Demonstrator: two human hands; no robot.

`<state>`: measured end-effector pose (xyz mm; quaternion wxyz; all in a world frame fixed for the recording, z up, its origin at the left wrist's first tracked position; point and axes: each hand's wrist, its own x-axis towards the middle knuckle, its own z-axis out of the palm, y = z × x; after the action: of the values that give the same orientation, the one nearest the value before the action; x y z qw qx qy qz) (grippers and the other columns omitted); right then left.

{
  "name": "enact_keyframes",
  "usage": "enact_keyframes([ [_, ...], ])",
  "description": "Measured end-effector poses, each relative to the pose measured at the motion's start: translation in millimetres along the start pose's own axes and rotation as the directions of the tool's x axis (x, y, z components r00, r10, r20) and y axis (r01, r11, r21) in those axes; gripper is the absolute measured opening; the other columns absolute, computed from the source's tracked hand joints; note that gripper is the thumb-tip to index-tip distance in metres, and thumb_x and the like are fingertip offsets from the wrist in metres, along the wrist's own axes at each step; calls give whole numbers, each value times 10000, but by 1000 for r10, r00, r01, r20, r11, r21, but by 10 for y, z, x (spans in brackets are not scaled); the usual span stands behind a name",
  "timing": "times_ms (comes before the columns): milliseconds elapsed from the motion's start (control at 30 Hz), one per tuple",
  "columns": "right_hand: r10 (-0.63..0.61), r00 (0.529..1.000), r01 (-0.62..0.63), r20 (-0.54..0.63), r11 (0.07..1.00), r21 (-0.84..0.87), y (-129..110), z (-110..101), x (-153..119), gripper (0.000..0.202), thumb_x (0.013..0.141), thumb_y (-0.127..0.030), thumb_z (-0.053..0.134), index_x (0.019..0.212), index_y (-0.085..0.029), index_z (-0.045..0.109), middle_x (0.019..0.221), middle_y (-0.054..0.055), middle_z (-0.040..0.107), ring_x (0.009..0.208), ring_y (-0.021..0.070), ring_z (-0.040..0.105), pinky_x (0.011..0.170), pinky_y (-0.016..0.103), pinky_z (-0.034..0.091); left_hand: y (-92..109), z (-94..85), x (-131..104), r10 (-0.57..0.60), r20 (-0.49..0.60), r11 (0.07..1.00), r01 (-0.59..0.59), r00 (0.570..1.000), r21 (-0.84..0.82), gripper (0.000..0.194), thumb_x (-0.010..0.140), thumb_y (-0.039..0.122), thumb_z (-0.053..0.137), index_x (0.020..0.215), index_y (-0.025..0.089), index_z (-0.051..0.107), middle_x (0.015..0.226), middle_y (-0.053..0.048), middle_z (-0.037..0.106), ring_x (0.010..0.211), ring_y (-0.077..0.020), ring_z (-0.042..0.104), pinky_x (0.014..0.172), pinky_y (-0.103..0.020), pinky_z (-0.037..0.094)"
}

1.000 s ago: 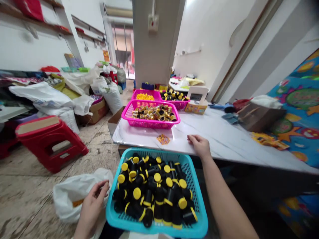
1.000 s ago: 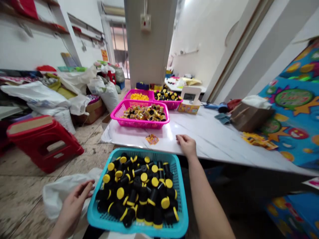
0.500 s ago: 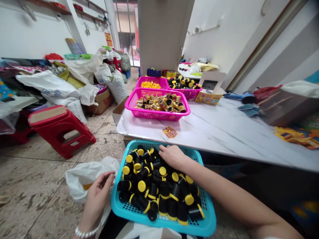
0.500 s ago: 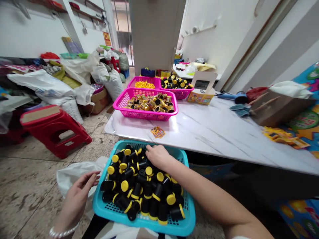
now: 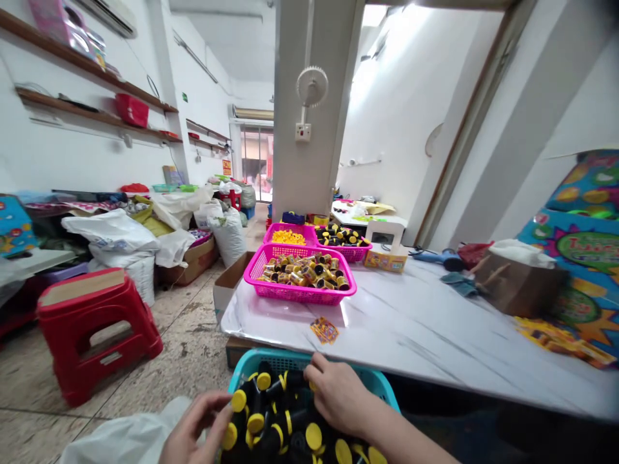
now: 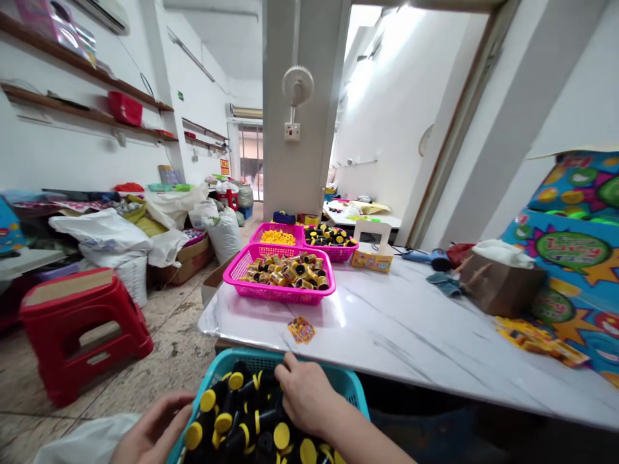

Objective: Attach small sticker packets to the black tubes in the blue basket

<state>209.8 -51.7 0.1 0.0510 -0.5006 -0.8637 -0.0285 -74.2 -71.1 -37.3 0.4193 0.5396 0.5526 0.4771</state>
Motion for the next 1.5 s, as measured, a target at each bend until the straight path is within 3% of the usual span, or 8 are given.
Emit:
enact_keyframes([
  [167, 170, 972, -71, -161, 869, 489, 114, -380, 377, 244, 684, -107, 561, 900, -194, 634, 909, 42, 611, 790, 166, 604, 726, 272, 465, 588, 555, 516, 338, 247, 900, -389, 908, 199, 293, 729, 323, 671, 1003, 219, 667, 985, -70, 667, 881, -244, 615, 806, -381, 502],
  [333, 291, 953, -231, 87, 509, 829, 317, -398, 1011, 130, 668, -147, 615, 797, -157, 628, 592, -18, 608, 483, 121, 556, 470, 227, 439, 670, 1013, 1226, 468, 309, 780, -551, 828, 296, 334, 664, 123, 659, 998, 138, 675, 919, -72, 669, 785, -176, 593, 749, -313, 485],
  [533, 249, 942, -297, 225, 307, 904, 433, -240, 1247, 142, 706, -261, 671, 717, -124, 636, 556, 8, 629, 476, 103, 555, 489, 229, 481, 491, 971, 1443, 399, 353, 819, -502, 846, 278, 219, 725, 228, 689, 925, 141, 715, 807, -42, 710, 705, -154, 607, 678, -266, 471],
  [700, 330, 898, -364, 291, 187, 912, 488, -76, 1288, 151, 690, -226, 708, 745, -153, 588, 485, -52, 546, 418, 64, 467, 388, 166, 341, 382, 974, 1459, 378, 333, 817, -481, 864, 319, 297, 734, 314, 702, 985, 155, 703, 892, -39, 694, 802, -169, 590, 755, -280, 437],
  [900, 374, 892, -382, 253, 328, 864, 401, -253, 1300, 170, 682, -205, 711, 716, -171, 549, 470, -72, 515, 374, 53, 402, 376, 172, 281, 429, 996, 1438, 406, 334, 775, -515, 850, 367, 274, 720, 350, 702, 889, 135, 678, 743, -18, 648, 663, -146, 551, 618, -252, 409],
  [1067, 358, 907, -384, 220, 492, 781, 397, -254, 1346, 241, 769, -374, 661, 695, -165, 567, 458, -50, 501, 416, 83, 426, 418, 200, 298, 414, 989, 1446, 399, 330, 770, -508, 856, 385, 266, 717, 321, 692, 906, 135, 667, 754, -16, 643, 666, -143, 550, 624, -252, 407],
  [1267, 437, 899, -361, 35, 692, 625, 296, -235, 1362, 146, 809, -286, 623, 758, -161, 566, 763, 18, 639, 715, 127, 537, 639, 216, 372, 418, 1011, 1527, 343, 339, 773, -469, 876, 427, 251, 708, 326, 681, 872, 137, 656, 750, -15, 626, 700, -149, 547, 648, -256, 397],
  [1500, 407, 899, -300, -161, 841, 451, -249, -420, 618, 164, 831, -341, 593, 838, -178, 584, 865, 73, 664, 842, 212, 601, 709, 275, 389, 584, 975, 757, 445, 312, 687, -544, 839, 482, 37, 705, 130, 560, 707, 166, 567, 690, -26, 577, 676, -168, 534, 639, -275, 395],
])
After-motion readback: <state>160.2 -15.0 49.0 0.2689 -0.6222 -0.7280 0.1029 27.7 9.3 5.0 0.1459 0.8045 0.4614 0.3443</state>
